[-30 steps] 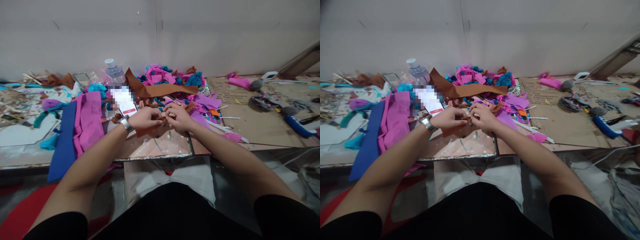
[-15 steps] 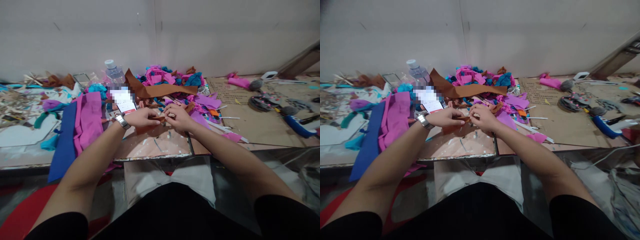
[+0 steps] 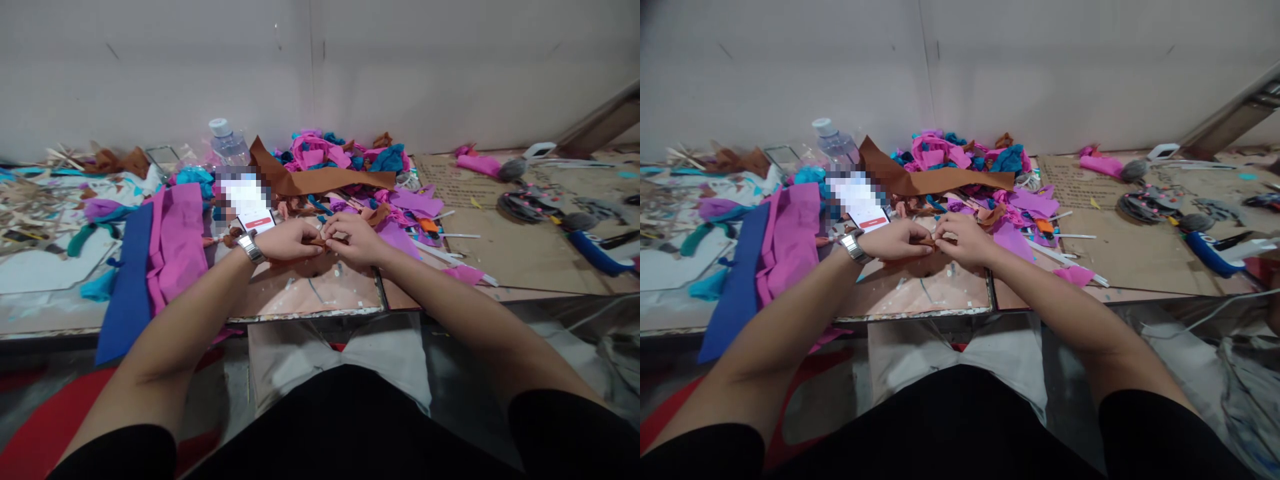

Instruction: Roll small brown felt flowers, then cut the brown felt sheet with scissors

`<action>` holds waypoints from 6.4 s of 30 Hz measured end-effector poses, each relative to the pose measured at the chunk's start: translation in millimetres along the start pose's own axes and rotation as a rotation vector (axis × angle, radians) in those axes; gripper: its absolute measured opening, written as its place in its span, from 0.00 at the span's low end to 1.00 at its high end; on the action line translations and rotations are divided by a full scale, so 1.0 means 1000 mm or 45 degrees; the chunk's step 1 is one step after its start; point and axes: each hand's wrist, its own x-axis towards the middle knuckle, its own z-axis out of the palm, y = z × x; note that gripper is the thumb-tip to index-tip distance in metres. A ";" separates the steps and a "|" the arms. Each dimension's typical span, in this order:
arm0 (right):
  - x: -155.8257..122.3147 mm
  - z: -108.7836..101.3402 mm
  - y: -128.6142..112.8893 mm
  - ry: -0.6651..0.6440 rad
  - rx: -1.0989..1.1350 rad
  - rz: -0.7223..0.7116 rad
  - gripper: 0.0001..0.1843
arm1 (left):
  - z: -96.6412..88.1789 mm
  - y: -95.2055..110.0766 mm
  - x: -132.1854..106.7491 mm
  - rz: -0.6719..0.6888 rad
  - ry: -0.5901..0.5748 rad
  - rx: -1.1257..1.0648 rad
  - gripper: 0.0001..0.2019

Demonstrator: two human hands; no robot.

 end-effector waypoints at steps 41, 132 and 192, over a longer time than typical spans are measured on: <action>-0.001 0.005 0.002 -0.009 -0.025 0.151 0.06 | 0.001 0.005 0.000 0.084 0.121 -0.091 0.18; -0.003 0.001 -0.003 0.014 -0.328 -0.127 0.05 | 0.010 -0.011 0.008 -0.206 0.056 -0.646 0.19; 0.002 0.001 0.003 -0.054 0.125 0.029 0.06 | 0.002 0.007 -0.002 0.089 0.222 0.039 0.13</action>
